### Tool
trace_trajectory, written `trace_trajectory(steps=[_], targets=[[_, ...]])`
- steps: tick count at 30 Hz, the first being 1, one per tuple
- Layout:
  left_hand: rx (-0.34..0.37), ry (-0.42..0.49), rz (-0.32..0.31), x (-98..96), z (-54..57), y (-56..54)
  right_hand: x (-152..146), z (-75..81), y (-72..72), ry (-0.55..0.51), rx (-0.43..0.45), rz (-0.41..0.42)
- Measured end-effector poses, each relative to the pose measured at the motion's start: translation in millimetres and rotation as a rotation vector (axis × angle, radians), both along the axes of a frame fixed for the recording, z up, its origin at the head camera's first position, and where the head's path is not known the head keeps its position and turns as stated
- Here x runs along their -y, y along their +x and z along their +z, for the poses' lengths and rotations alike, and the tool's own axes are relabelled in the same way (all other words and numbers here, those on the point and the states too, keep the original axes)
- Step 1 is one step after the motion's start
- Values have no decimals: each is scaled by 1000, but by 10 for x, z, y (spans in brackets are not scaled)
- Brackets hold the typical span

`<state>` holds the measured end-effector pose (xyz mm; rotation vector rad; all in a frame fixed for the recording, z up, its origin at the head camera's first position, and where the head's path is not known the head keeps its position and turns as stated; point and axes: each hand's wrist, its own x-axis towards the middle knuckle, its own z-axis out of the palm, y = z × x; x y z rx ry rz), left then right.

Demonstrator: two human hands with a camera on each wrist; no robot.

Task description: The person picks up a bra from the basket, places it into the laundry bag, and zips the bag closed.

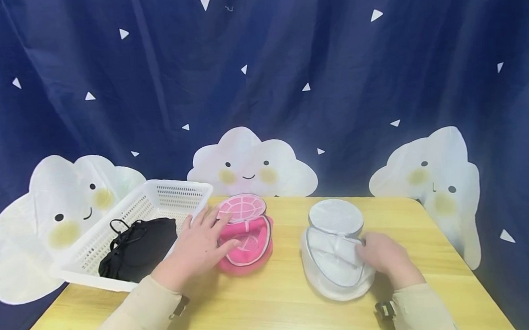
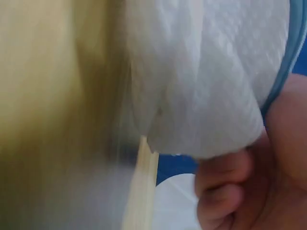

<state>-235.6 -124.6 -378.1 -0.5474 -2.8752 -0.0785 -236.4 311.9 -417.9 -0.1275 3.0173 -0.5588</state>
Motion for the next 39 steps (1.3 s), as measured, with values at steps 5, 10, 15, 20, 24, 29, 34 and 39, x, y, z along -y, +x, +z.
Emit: trace_trajectory(steps=[5,10,15,20,24,29,34,39], targets=[[25,-23,-9,49,101,65,24,6,-23,-94,-124,-7],[50,-35,8,165,317,175,92,-13,-86,-136,-201,-32],[72,-46,19,326,585,233,152,-14,-128,-150,-249,-35],[103,-36,32,532,785,145,176,-14,-151,-154,-293,-32],[155,-3,47,720,870,8,191,-29,-180,-168,-319,-32],[147,-13,81,950,896,-208,209,-31,-210,-179,-351,-26],[154,-39,94,1136,836,-361,218,-21,-193,-194,-353,-23],[242,-41,97,1283,695,-442,229,-18,-184,-205,-329,-8]])
